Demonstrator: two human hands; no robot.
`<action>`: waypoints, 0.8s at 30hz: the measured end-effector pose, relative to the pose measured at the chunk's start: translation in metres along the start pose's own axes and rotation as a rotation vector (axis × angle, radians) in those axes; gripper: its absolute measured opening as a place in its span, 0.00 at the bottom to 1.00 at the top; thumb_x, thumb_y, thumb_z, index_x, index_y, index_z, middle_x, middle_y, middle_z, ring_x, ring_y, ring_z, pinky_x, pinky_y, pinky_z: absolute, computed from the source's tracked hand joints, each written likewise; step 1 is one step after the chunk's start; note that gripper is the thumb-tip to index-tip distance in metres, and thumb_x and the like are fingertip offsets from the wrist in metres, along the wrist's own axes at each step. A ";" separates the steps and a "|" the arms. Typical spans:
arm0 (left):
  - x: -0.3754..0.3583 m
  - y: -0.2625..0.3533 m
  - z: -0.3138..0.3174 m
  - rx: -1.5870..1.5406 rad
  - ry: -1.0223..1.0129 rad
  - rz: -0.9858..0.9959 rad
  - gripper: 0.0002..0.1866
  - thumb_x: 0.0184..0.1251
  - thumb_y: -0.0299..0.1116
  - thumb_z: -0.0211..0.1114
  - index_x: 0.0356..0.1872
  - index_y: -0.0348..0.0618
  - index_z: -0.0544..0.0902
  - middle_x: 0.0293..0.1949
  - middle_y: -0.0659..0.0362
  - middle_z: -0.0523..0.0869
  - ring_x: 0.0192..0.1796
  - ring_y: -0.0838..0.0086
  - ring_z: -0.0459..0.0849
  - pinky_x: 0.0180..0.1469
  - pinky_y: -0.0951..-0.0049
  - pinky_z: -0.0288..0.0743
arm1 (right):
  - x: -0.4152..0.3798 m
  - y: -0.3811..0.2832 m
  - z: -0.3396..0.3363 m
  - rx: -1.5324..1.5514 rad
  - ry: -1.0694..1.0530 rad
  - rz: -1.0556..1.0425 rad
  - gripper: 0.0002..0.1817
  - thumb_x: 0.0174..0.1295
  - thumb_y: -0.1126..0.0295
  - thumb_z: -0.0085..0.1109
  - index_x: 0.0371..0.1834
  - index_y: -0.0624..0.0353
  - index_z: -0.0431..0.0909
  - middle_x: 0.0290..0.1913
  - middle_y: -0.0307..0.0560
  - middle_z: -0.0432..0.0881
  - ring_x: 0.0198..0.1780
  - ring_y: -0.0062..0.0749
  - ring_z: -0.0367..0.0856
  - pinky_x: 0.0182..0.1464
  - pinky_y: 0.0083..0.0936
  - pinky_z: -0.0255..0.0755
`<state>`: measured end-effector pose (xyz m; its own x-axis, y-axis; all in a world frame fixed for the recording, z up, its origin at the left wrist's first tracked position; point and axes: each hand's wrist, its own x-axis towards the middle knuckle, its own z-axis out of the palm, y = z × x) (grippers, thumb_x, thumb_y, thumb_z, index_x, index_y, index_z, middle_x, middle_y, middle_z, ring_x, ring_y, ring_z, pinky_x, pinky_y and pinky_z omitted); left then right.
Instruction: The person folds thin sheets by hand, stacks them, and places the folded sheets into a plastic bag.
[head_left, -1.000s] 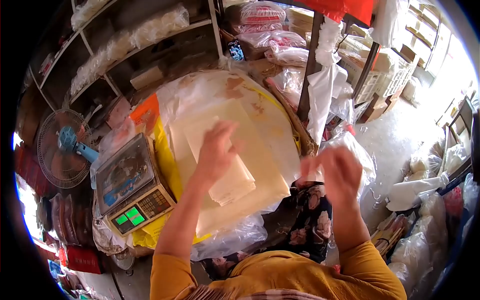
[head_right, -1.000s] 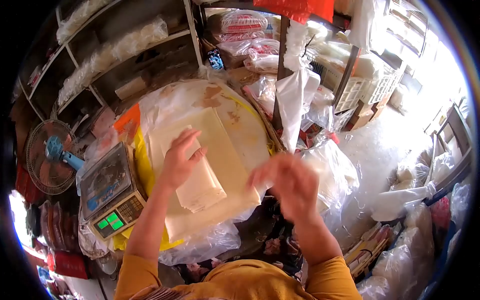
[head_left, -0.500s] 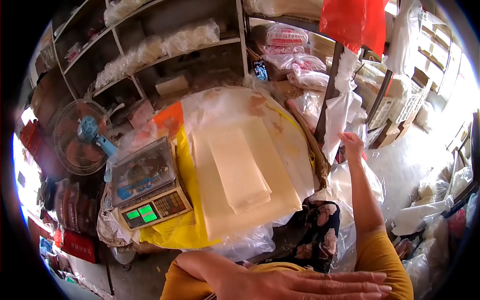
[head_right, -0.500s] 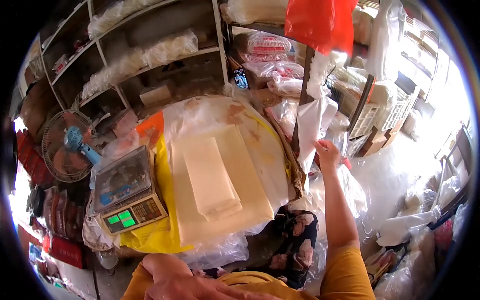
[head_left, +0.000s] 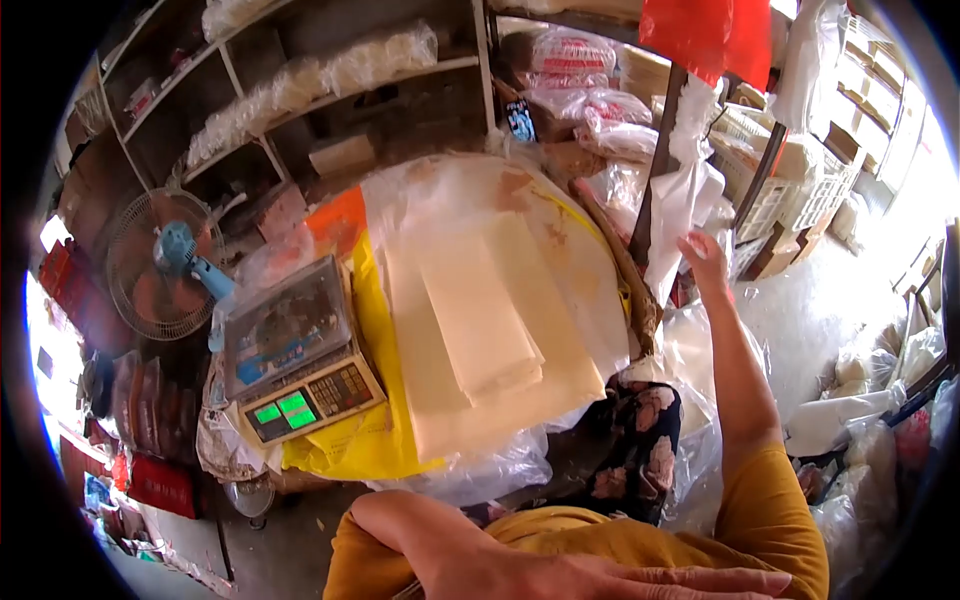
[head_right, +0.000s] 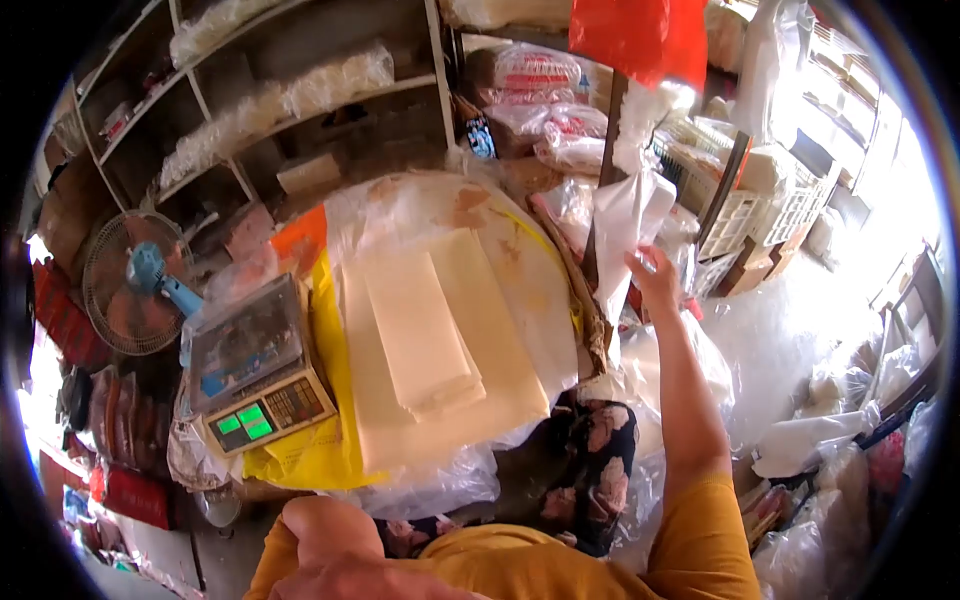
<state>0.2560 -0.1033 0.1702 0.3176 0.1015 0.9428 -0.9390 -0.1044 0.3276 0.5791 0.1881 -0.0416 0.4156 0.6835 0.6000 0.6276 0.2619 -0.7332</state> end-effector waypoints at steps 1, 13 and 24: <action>-0.004 -0.001 0.001 -0.010 0.012 -0.008 0.57 0.60 0.74 0.31 0.62 0.15 0.61 0.64 0.30 0.64 0.69 0.43 0.61 0.68 0.45 0.56 | -0.001 -0.001 0.003 0.028 0.066 -0.079 0.19 0.52 0.54 0.68 0.40 0.57 0.84 0.34 0.47 0.85 0.38 0.32 0.83 0.43 0.30 0.72; -0.075 0.007 -0.038 0.046 0.538 -0.976 0.41 0.72 0.58 0.44 0.71 0.30 0.52 0.72 0.48 0.56 0.75 0.64 0.52 0.73 0.69 0.46 | -0.027 -0.036 -0.052 -0.415 -0.478 0.035 0.13 0.60 0.72 0.48 0.42 0.53 0.83 0.36 0.58 0.83 0.39 0.48 0.83 0.43 0.37 0.73; -0.197 -0.062 -0.076 0.691 1.298 -0.877 0.11 0.69 0.34 0.60 0.45 0.38 0.80 0.28 0.66 0.80 0.30 0.83 0.76 0.34 0.81 0.72 | -0.212 -0.212 -0.064 0.123 -1.085 -0.176 0.11 0.60 0.63 0.62 0.40 0.57 0.80 0.29 0.51 0.82 0.29 0.48 0.82 0.31 0.33 0.75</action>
<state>0.2419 -0.0417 -0.0405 0.0328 0.9970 -0.0705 -0.2176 0.0759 0.9731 0.4002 -0.0558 0.0074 -0.5092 0.8486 0.1438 0.5265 0.4393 -0.7279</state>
